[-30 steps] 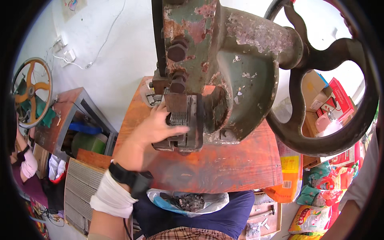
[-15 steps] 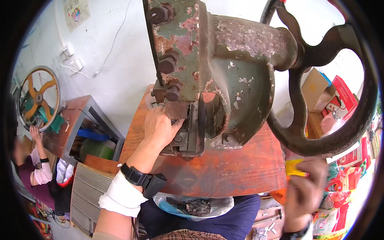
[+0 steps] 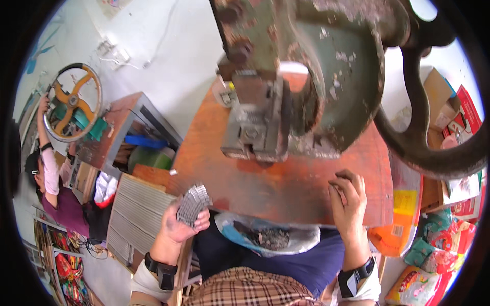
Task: Operating a manual wheel-driven press to shape or assemble small metal components.
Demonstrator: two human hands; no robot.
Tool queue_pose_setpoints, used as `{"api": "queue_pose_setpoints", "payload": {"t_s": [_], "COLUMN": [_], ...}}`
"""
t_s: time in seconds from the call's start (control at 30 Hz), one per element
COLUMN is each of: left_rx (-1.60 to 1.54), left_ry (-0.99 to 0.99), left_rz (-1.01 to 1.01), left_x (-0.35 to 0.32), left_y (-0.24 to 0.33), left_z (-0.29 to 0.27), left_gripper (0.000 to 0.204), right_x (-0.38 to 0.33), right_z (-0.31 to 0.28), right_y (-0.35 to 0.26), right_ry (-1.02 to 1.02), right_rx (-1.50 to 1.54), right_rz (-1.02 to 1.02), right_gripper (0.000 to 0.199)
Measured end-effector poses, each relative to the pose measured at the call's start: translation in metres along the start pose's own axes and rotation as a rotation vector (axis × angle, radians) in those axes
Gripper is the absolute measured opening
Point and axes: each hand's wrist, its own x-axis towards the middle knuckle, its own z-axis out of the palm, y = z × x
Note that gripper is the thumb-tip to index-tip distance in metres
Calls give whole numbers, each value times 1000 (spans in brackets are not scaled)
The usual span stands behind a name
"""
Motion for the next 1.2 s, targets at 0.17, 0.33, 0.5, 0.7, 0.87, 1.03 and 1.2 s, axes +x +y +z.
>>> {"api": "queue_pose_setpoints", "payload": {"t_s": [0.17,0.33,0.5,0.7,0.87,1.03,1.2], "left_rx": [453,1877,1694,2144,2167,2212,2287], "left_ry": [160,297,752,1777,1703,1472,1697], "left_rz": [-301,126,749,344,167,323,271], "left_x": [3,20,-112,-306,-322,-335,-304], "left_y": [-66,-125,-55,-12,25,34,7], "left_z": [-59,-112,-110,-224,-239,-261,-265], "left_gripper": [39,47,23,53,65,48,40], "right_x": [-17,-30,-44,-33,-32,-34,-40], "right_z": [-16,-8,7,55,71,76,83], "right_y": [-16,-29,-29,-66,-84,-90,-99], "right_ry": [5,-79,-148,-343,-385,-392,-432], "right_rx": [-17,17,99,172,164,151,197], "right_rz": [-63,-33,-107,-278,-279,-252,-142], "right_gripper": [18,18,18,21,20,20,17]}}
